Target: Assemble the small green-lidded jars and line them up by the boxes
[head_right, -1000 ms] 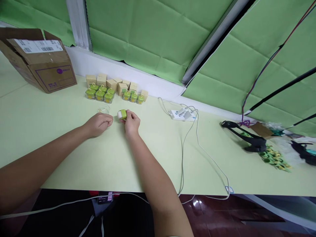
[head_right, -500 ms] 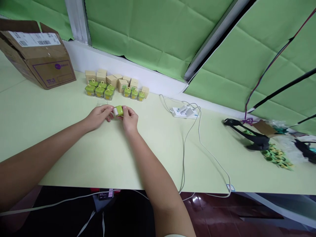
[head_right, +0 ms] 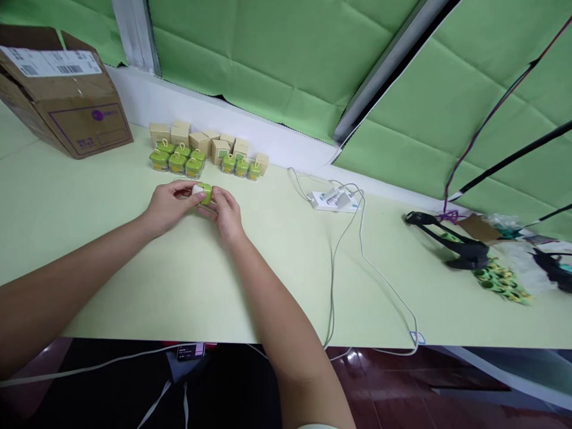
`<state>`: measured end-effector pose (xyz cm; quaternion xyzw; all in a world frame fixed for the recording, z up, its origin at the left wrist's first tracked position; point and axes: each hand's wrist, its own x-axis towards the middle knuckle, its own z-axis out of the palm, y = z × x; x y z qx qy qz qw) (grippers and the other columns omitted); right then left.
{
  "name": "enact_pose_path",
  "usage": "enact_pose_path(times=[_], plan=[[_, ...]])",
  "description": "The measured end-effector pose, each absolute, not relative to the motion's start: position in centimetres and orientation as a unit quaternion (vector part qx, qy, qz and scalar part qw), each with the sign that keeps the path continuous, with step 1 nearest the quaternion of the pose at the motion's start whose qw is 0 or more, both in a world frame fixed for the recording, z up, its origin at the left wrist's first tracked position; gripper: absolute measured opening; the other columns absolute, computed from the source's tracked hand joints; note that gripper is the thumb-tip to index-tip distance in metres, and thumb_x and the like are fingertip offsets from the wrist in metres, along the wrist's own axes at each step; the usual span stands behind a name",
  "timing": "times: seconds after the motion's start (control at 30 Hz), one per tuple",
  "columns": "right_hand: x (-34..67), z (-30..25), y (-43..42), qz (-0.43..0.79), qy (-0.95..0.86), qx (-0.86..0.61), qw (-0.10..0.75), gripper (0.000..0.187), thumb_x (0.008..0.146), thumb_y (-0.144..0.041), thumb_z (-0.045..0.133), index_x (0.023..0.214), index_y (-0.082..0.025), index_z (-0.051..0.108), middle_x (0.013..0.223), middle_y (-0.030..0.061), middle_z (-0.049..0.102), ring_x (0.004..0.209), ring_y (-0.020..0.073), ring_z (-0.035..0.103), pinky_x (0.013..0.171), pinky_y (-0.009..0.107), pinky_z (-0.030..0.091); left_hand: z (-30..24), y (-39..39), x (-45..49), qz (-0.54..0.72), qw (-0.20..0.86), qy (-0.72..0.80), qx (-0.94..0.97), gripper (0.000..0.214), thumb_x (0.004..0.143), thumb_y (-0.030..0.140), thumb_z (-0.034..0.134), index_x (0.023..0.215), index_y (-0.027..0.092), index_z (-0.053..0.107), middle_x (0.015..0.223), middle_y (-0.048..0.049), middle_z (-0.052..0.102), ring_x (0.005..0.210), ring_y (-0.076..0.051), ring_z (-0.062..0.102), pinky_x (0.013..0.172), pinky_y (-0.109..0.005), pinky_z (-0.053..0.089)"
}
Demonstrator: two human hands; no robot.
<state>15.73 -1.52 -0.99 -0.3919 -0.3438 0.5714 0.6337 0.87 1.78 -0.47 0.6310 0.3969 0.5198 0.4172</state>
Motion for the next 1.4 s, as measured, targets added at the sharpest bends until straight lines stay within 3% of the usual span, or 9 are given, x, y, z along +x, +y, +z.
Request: enact_pose_path(times=[0.17,0.3,0.5,0.7,0.97,1.13,1.4], plan=[[15.3,-1.0,-1.7,0.576,-0.365,-0.405,0.609,0.053,0.079,-0.049,0.084,0.122,-0.028,0.062,0.089,-0.0010,0.076,0.087,0.0189,0.077,0.086,0.038,0.066,-0.3,1.2,0.7,0.503,0.282,0.396,0.715,0.041,0.076,0.041,0.080,0.113,0.024,0.081,0.109,-0.0050,0.068,0.097,-0.020,0.066,0.082,-0.031,0.060],[15.1,-1.2,-1.7,0.570,-0.391,-0.406,0.597,0.053,0.079,-0.052,0.083,0.122,-0.028,0.063,0.092,-0.0001,0.077,0.094,0.0208,0.077,0.087,0.038,0.064,-0.3,0.8,0.5,0.485,0.223,0.373,0.759,0.034,0.079,0.036,0.075,0.111,0.026,0.082,0.103,-0.0036,0.068,0.092,-0.019,0.064,0.078,-0.031,0.059],[15.2,-1.5,-1.5,0.581,-0.395,-0.379,0.602,0.051,0.076,-0.053,0.084,0.116,-0.028,0.065,0.093,0.0002,0.077,0.091,0.0215,0.078,0.085,0.036,0.064,-0.1,0.6,1.0,0.503,0.240,0.375,0.741,0.034,0.077,0.032,0.073,0.109,0.023,0.082,0.102,-0.0042,0.065,0.092,-0.019,0.064,0.076,-0.030,0.062],[15.4,-1.7,-1.4,0.574,-0.403,-0.368,0.611,0.054,0.071,-0.053,0.088,0.114,-0.028,0.066,0.096,0.0001,0.077,0.096,0.0217,0.077,0.094,0.041,0.063,0.0,0.4,1.2,0.488,0.274,0.372,0.741,0.037,0.077,0.027,0.072,0.113,0.021,0.074,0.114,-0.0067,0.063,0.100,-0.020,0.066,0.077,-0.031,0.064],[15.2,-0.8,-1.8,0.577,-0.405,-0.361,0.611,0.059,0.065,-0.052,0.092,0.113,-0.025,0.069,0.093,0.0002,0.078,0.093,0.0209,0.077,0.097,0.039,0.063,-0.4,0.0,1.2,0.465,0.228,0.352,0.779,0.041,0.089,0.024,0.059,0.129,0.025,0.068,0.129,-0.0094,0.054,0.117,-0.023,0.061,0.080,-0.031,0.061],[14.8,-0.3,-2.1,0.560,-0.394,-0.368,0.629,0.056,0.070,-0.056,0.088,0.112,-0.024,0.068,0.097,0.0018,0.078,0.099,0.0216,0.076,0.098,0.040,0.063,0.1,-0.4,1.1,0.449,0.126,0.338,0.817,0.041,0.093,0.026,0.056,0.133,0.024,0.066,0.131,-0.0097,0.060,0.120,-0.025,0.061,0.101,-0.040,0.054],[14.9,0.2,-2.5,0.564,-0.404,-0.385,0.609,0.048,0.078,-0.056,0.083,0.110,-0.025,0.067,0.101,0.0029,0.078,0.104,0.0226,0.076,0.096,0.039,0.063,0.3,0.1,0.9,0.467,0.137,0.353,0.799,0.032,0.092,0.029,0.060,0.120,0.026,0.076,0.118,-0.0050,0.069,0.107,-0.021,0.067,0.091,-0.033,0.057]])
